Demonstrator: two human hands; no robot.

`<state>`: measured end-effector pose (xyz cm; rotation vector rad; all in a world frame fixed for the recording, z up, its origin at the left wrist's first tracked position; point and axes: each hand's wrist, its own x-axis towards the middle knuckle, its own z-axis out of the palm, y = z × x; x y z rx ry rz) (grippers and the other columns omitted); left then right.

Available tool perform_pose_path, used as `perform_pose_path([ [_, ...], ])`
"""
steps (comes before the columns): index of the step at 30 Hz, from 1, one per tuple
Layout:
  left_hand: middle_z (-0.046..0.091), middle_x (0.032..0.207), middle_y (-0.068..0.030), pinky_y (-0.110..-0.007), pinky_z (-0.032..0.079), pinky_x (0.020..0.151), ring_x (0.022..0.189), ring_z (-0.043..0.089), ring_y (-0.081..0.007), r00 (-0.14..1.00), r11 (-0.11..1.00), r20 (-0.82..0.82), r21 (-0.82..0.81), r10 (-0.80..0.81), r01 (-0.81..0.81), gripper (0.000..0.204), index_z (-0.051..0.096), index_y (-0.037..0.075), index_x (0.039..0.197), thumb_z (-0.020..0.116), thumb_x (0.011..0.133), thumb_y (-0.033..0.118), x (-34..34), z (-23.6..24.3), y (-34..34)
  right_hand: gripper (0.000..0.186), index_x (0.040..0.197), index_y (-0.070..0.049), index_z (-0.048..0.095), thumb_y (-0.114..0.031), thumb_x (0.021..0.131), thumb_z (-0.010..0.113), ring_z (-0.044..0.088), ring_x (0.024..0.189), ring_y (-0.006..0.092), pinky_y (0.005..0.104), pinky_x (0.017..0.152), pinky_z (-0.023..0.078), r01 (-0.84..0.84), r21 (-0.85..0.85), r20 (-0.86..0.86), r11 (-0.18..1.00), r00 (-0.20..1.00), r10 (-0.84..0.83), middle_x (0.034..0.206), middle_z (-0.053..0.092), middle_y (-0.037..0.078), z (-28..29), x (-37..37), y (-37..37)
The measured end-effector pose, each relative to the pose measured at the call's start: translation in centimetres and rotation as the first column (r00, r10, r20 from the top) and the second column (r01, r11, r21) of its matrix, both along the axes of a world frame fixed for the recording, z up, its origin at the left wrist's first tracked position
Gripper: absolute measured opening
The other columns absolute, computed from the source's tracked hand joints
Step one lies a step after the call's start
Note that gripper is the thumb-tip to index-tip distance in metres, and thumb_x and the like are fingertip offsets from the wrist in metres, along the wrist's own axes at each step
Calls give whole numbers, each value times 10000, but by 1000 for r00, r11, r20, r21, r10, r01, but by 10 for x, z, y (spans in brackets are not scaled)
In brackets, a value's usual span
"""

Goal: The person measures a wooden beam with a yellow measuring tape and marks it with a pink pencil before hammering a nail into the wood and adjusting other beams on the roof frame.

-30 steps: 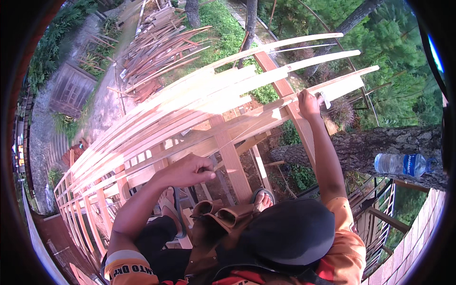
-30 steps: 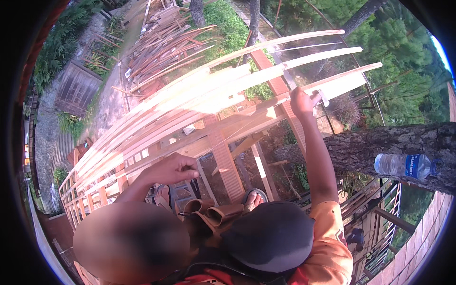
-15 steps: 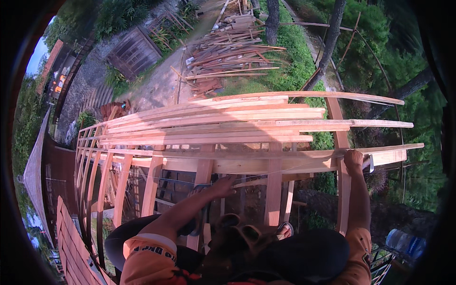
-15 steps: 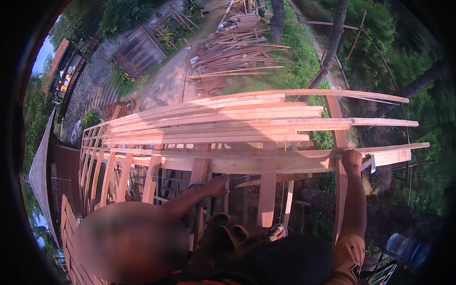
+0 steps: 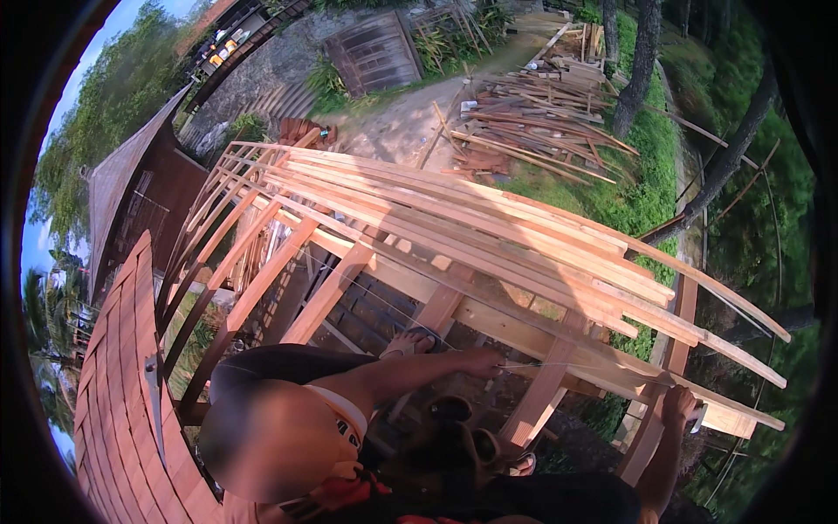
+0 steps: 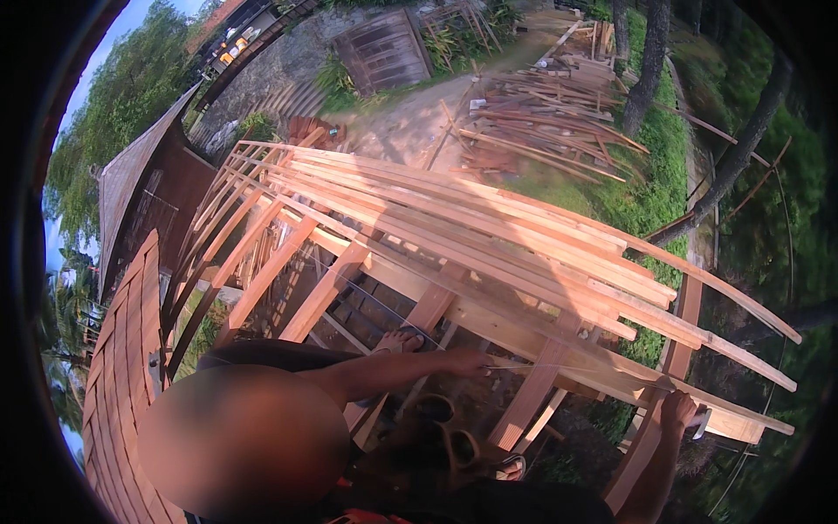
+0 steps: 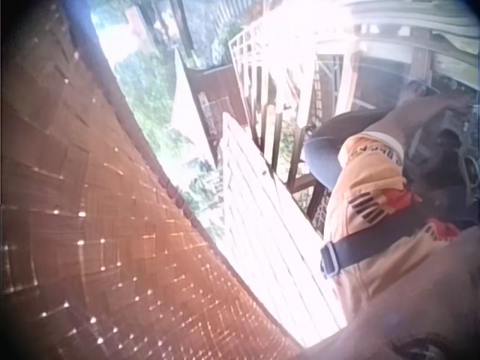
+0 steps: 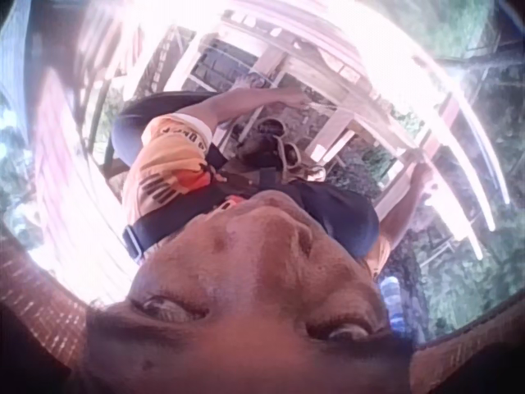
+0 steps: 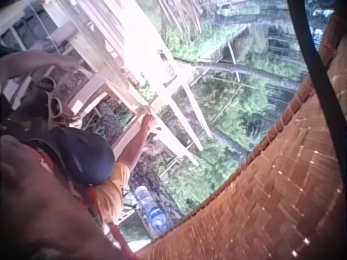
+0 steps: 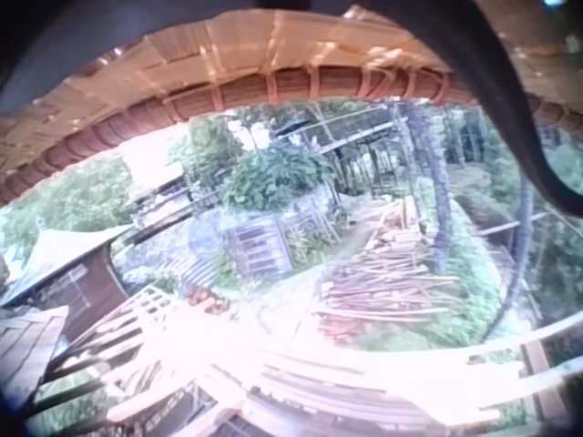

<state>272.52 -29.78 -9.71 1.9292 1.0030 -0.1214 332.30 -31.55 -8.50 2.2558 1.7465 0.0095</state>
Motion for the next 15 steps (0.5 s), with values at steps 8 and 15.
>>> perform_pose_path([
  [8,649,881,-198,-490,494,725,826,643,-388,1000,999,17,36,14,-15,237,635,71,1010,571,867,249,20,55,4,329,826,-33,674,-244,945,451,702,761,351,479,683,550,96,-17,-75,995,992,-97,818,691,196,-19,28,8],
  [15,646,813,-180,-483,489,700,791,646,-374,986,991,130,79,101,-112,266,660,62,953,622,837,298,25,55,12,397,767,-6,658,-249,962,413,690,747,389,494,668,542,74,184,-70,980,996,-62,789,682,237,-34,11,0],
])
